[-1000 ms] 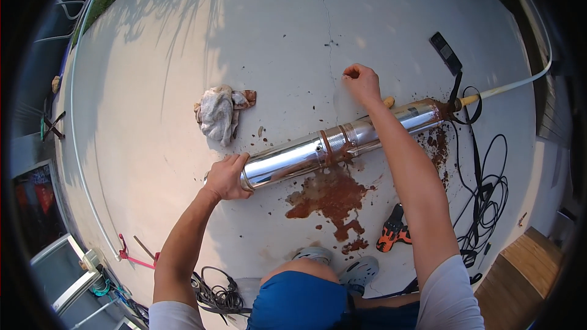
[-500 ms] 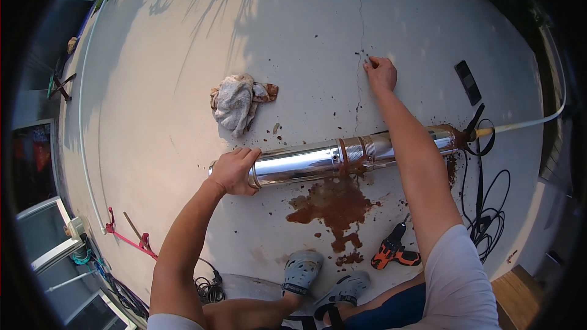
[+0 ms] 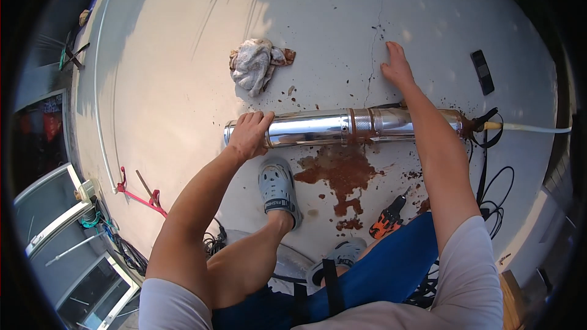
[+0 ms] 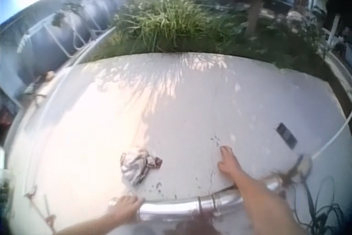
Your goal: The person performs maintenance on a submersible pump by using a drill to secure screws on the metal casing, handling small screws by hand, and wiping the exterior with a cloth to remove rust-colored residue.
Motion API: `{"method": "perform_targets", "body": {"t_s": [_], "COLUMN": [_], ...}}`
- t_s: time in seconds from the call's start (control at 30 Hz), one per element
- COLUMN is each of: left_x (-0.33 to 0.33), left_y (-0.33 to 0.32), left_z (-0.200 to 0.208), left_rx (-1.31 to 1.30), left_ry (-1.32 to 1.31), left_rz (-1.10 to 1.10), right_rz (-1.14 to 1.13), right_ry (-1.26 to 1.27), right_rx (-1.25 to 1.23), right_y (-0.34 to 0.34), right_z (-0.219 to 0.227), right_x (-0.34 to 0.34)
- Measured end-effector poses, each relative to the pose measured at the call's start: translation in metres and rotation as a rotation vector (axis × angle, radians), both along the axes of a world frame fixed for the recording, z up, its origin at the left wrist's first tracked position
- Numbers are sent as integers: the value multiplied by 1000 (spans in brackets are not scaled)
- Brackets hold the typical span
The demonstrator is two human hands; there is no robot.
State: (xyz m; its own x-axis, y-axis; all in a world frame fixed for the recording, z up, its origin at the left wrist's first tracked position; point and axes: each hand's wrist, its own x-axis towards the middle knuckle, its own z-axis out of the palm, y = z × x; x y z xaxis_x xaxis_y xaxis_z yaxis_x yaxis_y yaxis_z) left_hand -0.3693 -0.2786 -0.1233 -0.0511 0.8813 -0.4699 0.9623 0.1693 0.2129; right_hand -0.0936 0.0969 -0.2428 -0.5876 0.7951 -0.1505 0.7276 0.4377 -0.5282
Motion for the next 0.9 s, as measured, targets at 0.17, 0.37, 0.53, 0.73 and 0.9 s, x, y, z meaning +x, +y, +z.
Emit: {"method": "perform_targets", "body": {"t_s": [0.17, 0.37, 0.53, 0.73, 0.9], "left_x": [10, 7, 30, 30, 30], "left_y": [-6, -42, -36, -50, -53], "left_z": [-1, 3, -24, -18, -24], "left_rx": [48, 236, 473, 403, 415], "left_ry": [-33, -5, 78, 108, 103], "left_rz": [-7, 107, 145, 195, 203], "right_rz": [-78, 326, 496, 430, 412], "right_ry": [-87, 169, -81, 295, 600], "right_rx": [-48, -181, 344, -221, -683], "right_y": [2, -96, -184, -146, -109], "right_z": [13, 81, 39, 87, 184], "right_x": [-6, -175, -268, -260, -150]}}
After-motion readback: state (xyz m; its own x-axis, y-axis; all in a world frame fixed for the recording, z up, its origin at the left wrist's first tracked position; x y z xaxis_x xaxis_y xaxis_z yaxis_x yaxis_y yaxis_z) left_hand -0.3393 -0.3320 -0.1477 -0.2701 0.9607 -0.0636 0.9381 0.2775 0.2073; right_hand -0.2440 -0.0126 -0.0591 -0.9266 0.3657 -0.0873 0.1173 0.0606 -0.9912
